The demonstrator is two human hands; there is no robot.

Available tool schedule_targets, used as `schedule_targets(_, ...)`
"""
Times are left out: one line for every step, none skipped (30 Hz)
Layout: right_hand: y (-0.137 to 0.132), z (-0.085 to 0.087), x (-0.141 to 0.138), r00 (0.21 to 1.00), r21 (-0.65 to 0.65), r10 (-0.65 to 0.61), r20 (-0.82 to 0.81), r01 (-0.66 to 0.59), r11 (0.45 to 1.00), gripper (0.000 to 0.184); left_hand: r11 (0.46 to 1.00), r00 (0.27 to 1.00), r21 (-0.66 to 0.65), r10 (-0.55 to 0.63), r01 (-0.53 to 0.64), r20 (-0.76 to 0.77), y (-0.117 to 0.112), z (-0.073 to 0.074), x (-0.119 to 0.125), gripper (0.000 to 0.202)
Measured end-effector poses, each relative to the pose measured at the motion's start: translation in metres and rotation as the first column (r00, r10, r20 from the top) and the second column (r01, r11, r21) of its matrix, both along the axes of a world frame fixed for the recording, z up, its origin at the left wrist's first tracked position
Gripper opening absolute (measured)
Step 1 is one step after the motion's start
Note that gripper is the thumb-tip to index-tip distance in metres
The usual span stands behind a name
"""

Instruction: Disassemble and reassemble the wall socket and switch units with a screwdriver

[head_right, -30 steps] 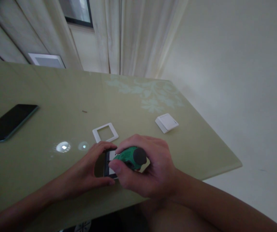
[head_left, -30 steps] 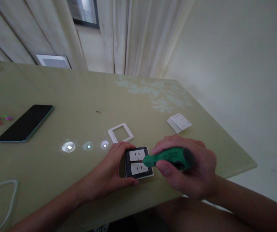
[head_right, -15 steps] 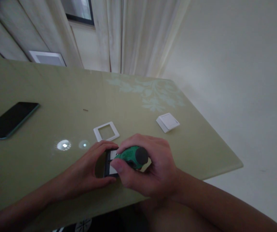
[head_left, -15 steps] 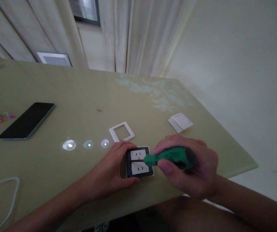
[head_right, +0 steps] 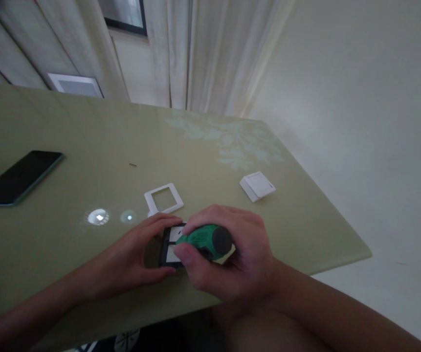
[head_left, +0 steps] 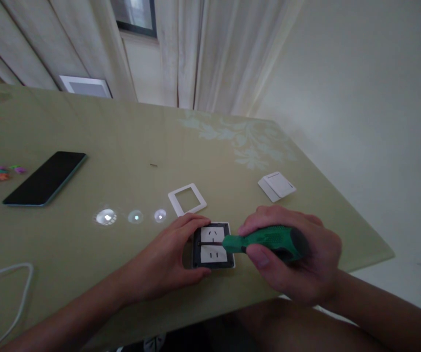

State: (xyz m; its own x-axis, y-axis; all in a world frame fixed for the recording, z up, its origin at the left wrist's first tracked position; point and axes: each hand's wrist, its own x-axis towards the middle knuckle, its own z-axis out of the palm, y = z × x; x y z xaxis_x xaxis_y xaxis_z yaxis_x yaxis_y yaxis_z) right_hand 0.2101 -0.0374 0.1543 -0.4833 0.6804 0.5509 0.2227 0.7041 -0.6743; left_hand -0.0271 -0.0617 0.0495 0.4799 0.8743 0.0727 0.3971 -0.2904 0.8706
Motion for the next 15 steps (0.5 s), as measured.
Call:
schedule_targets(0.0, 0.0, 0.0, 1.0, 0.003, 0.0, 0.002, 0.0, 1.0, 0.016, 1.0, 1.0, -0.003, 0.0, 0.0, -0.001, 0.0, 0.0, 0.0, 0.071)
schedule_targets(0.0, 0.0, 0.0, 1.0, 0.002, -0.001, 0.007, 0.001, 1.0, 0.015, 1.0, 1.0, -0.007, 0.001, -0.001, 0.0, 0.0, 0.0, 0.0, 0.071)
schedule_targets(0.0, 0.001, 0.001, 1.0, -0.001, -0.002, 0.013, 0.002, 1.0, 0.015, 1.0, 1.0, -0.008, 0.001, -0.001, 0.003, 0.0, 0.001, 0.0, 0.07)
schedule_targets(0.0, 0.001, 0.001, 1.0, -0.004, 0.0, 0.02, 0.0, 1.0, 0.014, 1.0, 1.0, -0.006, 0.002, -0.002, 0.005, -0.001, 0.001, 0.0, 0.071)
schedule_targets(0.0, 0.001, 0.001, 1.0, -0.005, 0.003, 0.026, -0.003, 1.0, 0.014, 1.0, 1.0, -0.002, 0.003, -0.003, 0.005, -0.001, 0.001, 0.0, 0.071)
schedule_targets(0.0, 0.002, 0.001, 0.999, -0.003, 0.002, 0.035, -0.002, 1.0, 0.013, 1.0, 1.0, 0.002, 0.005, -0.005, 0.004, -0.001, 0.0, 0.0, 0.072)
schedule_targets(0.001, 0.003, 0.001, 0.999, 0.007, -0.003, 0.044, 0.003, 1.0, 0.013, 1.0, 1.0, 0.004, 0.007, -0.007, 0.001, 0.0, 0.0, 0.0, 0.073)
schedule_targets(0.001, 0.005, 0.0, 0.998, 0.027, -0.016, 0.058, 0.014, 1.0, 0.012, 1.0, 1.0, 0.008, 0.008, -0.008, 0.002, 0.0, 0.0, 0.0, 0.074)
schedule_targets(0.002, 0.006, -0.001, 0.997, 0.054, -0.033, 0.076, 0.029, 0.998, 0.012, 1.0, 1.0, 0.011, 0.008, -0.008, 0.003, 0.001, -0.001, 0.001, 0.074)
schedule_targets(0.002, 0.007, -0.002, 0.994, 0.082, -0.053, 0.098, 0.045, 0.996, 0.012, 1.0, 1.0, 0.013, 0.004, -0.004, 0.006, 0.001, -0.001, 0.001, 0.074)
schedule_targets(0.003, 0.009, -0.003, 0.99, 0.105, -0.067, 0.124, 0.054, 0.993, 0.014, 1.0, 1.0, 0.016, 0.001, -0.001, 0.009, 0.002, -0.002, 0.001, 0.073)
schedule_targets(0.004, 0.01, -0.005, 0.987, 0.125, -0.077, 0.142, 0.059, 0.99, 0.017, 1.0, 1.0, 0.016, -0.006, 0.006, 0.011, 0.002, -0.002, 0.001, 0.071)
schedule_targets(0.004, 0.01, -0.007, 0.984, 0.143, -0.086, 0.155, 0.063, 0.988, 0.019, 1.0, 1.0, 0.019, -0.012, 0.011, 0.012, 0.002, -0.002, 0.002, 0.069)
schedule_targets(0.005, 0.011, -0.01, 0.981, 0.164, -0.096, 0.167, 0.068, 0.984, 0.02, 1.0, 1.0, 0.019, -0.015, 0.015, 0.008, 0.003, -0.001, 0.002, 0.067)
schedule_targets(0.006, 0.011, -0.012, 0.979, 0.199, -0.102, 0.176, 0.066, 0.978, 0.021, 1.0, 1.0, 0.017, -0.018, 0.018, -0.001, 0.003, -0.001, 0.002, 0.065)
